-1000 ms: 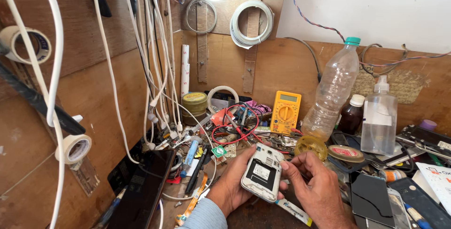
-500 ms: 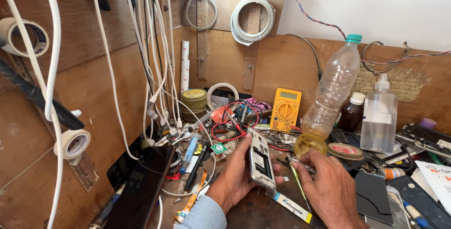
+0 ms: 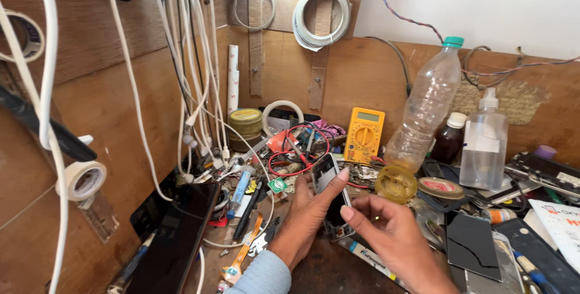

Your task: The person disassembles a white smartphone, removes the back cover and battery, and manipulates internal components using a metal spudger. The person then handles a second black smartphone, removing its back cover and battery as well.

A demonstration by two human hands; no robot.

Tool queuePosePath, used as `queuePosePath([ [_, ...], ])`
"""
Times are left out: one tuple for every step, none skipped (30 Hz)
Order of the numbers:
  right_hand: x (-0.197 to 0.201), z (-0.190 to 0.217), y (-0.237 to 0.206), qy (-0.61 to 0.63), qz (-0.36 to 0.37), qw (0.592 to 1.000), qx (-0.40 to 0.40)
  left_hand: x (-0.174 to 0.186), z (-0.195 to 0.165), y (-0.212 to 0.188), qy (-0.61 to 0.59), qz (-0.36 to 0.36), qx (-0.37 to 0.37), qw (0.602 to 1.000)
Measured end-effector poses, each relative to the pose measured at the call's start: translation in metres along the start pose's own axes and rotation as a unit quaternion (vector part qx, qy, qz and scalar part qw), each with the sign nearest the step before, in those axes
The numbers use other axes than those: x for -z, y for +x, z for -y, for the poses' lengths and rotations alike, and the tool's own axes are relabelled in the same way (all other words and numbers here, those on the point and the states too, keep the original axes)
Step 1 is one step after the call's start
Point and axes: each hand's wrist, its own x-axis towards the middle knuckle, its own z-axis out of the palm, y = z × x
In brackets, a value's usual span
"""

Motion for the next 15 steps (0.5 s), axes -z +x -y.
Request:
queuePosePath([
  [0.002, -0.003, 0.001, -0.02, -0.03, 0.998, -0.047, 0.0, 0.001, 0.001, -0.019, 0.008, -0.01, 1.0],
  [0.004, -0.005, 0.002, -0.039, -0.058, 0.993, -0.094, 0.001, 0.003, 0.001, -0.037, 0.014, -0.019, 0.999],
  [0.006, -0.006, 0.004, -0.058, -0.086, 0.985, -0.14, 0.001, 0.003, 0.002, -0.055, 0.021, -0.029, 0.998],
  [0.009, -0.007, 0.005, -0.015, -0.088, 0.986, -0.143, 0.003, 0.003, 0.003, -0.077, 0.027, -0.011, 0.997],
  [0.014, -0.006, 0.005, 0.027, -0.091, 0.984, -0.148, 0.005, 0.004, 0.002, -0.099, 0.034, 0.008, 0.994],
  [0.018, -0.005, 0.005, 0.068, -0.097, 0.982, -0.15, 0.005, 0.004, 0.003, -0.123, 0.045, 0.027, 0.991],
  [0.022, -0.005, 0.005, 0.103, -0.099, 0.977, -0.158, 0.004, 0.003, 0.005, -0.124, 0.05, 0.035, 0.99],
  [0.024, -0.005, 0.005, 0.138, -0.1, 0.971, -0.167, 0.004, 0.003, 0.006, -0.125, 0.054, 0.044, 0.99],
  [0.026, -0.005, 0.006, 0.174, -0.099, 0.964, -0.174, 0.004, 0.003, 0.006, -0.126, 0.058, 0.051, 0.989],
  [0.027, -0.005, 0.006, 0.176, -0.107, 0.961, -0.183, 0.005, 0.003, 0.006, -0.132, 0.073, 0.049, 0.987],
  [0.029, -0.006, 0.007, 0.178, -0.115, 0.958, -0.192, 0.006, 0.004, 0.006, -0.139, 0.087, 0.047, 0.985],
  [0.03, -0.007, 0.007, 0.181, -0.123, 0.955, -0.201, 0.007, 0.004, 0.006, -0.145, 0.102, 0.045, 0.983],
  [0.031, -0.008, 0.008, 0.191, -0.122, 0.953, -0.203, 0.007, 0.004, 0.006, -0.148, 0.104, 0.044, 0.983],
  [0.031, -0.009, 0.009, 0.201, -0.122, 0.95, -0.204, 0.008, 0.004, 0.007, -0.15, 0.105, 0.044, 0.982],
  [0.032, -0.011, 0.01, 0.211, -0.121, 0.948, -0.206, 0.009, 0.004, 0.007, -0.152, 0.107, 0.045, 0.981],
])
